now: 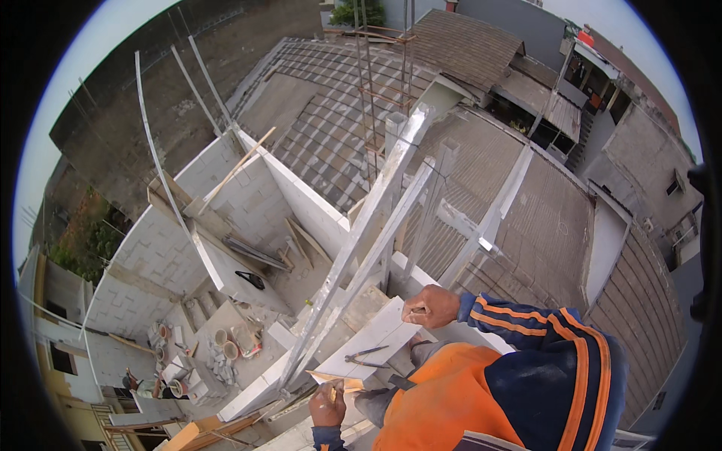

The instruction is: The person assembles a metal scaffolding frame by aligning and securing metal bars with wooden spacers and wire ties. They repeatedly position the bars, insert spacers, and twist wire ties to fasten the joints while standing on the structure.

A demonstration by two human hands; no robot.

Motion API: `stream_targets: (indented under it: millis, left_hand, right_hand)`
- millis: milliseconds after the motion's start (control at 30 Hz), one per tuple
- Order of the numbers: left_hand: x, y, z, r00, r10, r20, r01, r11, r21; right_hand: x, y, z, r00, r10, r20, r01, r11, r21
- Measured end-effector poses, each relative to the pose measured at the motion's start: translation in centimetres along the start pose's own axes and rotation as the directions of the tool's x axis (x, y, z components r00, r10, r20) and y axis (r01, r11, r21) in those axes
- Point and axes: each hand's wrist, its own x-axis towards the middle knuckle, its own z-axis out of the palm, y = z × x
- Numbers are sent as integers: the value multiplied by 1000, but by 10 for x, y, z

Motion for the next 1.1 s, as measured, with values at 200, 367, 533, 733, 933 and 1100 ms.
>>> stream_targets:
  millis: [200,367,533,733,933,1100]
  left_hand:
    - [91,97,3,981,187,-57,-193,970,-149]
    - [141,175,15,1000,12,-29,-28,765,-644]
    - [169,216,23,994,-34,108,110,522,-846]
    - [178,231,34,980,6,200,165,542,-824]
    - [178,239,47,962,248,115,-133,792,-596]
    - [186,237,46,948,279,153,-143,805,-576]
  right_hand:
    - [-36,-4,-9,982,-3,-189,18,997,77]
    - [-28,-33,-5,654,-179,-735,279,960,13]
    - [-27,-40,-20,566,-21,-824,275,947,165]
    - [-22,-41,-45,553,180,-813,485,724,490]
    - [-4,-48,-62,634,265,-726,607,412,680]
    - [7,-58,-74,640,274,-718,652,301,696]
